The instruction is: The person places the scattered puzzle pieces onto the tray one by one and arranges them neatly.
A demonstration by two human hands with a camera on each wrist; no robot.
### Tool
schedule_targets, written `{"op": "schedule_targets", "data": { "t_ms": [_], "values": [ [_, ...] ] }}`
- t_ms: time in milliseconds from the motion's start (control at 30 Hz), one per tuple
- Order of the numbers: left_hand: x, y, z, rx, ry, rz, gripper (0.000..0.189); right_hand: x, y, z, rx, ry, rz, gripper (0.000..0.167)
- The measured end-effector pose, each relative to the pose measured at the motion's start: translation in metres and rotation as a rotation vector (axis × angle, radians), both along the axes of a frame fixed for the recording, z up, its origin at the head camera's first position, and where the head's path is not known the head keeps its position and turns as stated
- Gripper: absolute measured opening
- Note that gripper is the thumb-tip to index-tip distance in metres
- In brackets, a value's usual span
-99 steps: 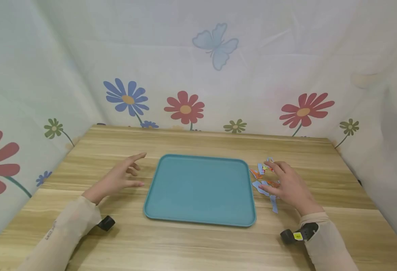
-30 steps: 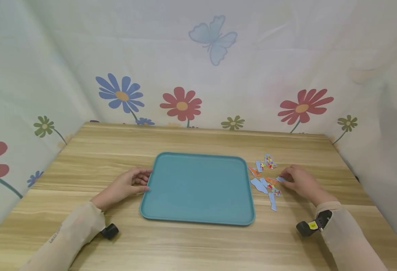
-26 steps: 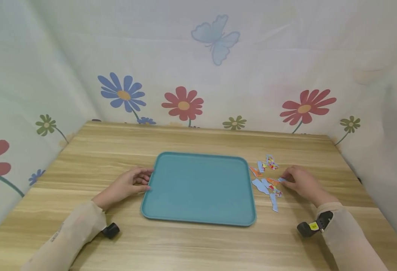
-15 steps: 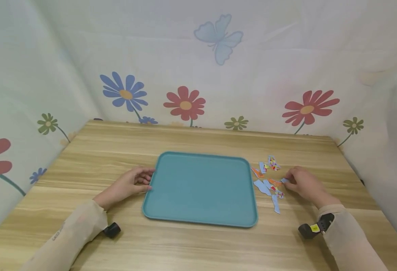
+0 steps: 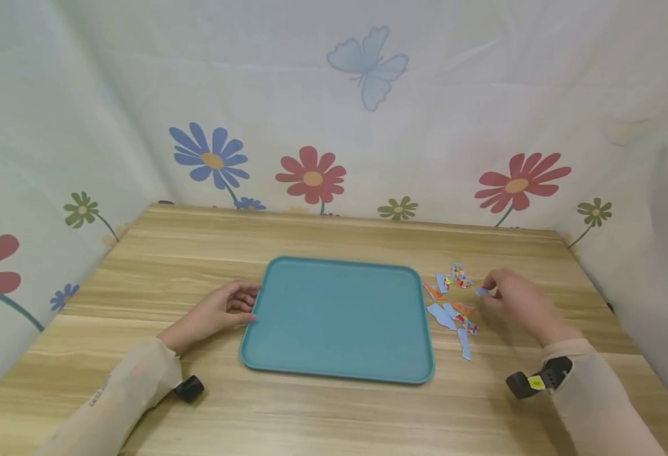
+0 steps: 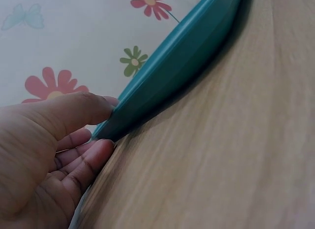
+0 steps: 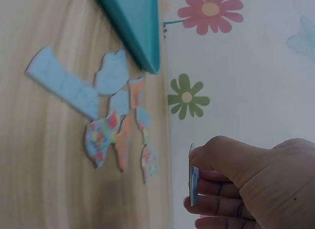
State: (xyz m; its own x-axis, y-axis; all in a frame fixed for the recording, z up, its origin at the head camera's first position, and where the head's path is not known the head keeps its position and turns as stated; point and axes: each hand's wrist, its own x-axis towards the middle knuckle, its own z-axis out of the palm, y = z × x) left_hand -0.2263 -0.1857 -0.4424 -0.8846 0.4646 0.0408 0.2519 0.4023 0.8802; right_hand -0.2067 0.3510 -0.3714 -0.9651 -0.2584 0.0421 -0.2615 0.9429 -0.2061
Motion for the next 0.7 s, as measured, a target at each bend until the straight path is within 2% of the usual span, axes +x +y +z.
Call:
{"op": "schedule_targets", "data": {
  "t_ms": [233, 533, 700],
  "values": [
    [-0.001, 0.0, -0.002, 0.0, 0.004, 0.007, 0.058, 0.0, -0.018, 0.019, 0.035, 0.033, 0.011, 0.022],
    [0.001, 0.0, 0.0, -0.008, -0.012, 0.005, 0.06, -0.002, -0.05, 0.039, 0.025, 0.089, 0.102, 0.02],
    [0.001, 0.0, -0.002, -0.011, 0.004, 0.002, 0.06, -0.003, -0.072, 0.042, 0.002, 0.136, 0.159, 0.017]
  ]
}}
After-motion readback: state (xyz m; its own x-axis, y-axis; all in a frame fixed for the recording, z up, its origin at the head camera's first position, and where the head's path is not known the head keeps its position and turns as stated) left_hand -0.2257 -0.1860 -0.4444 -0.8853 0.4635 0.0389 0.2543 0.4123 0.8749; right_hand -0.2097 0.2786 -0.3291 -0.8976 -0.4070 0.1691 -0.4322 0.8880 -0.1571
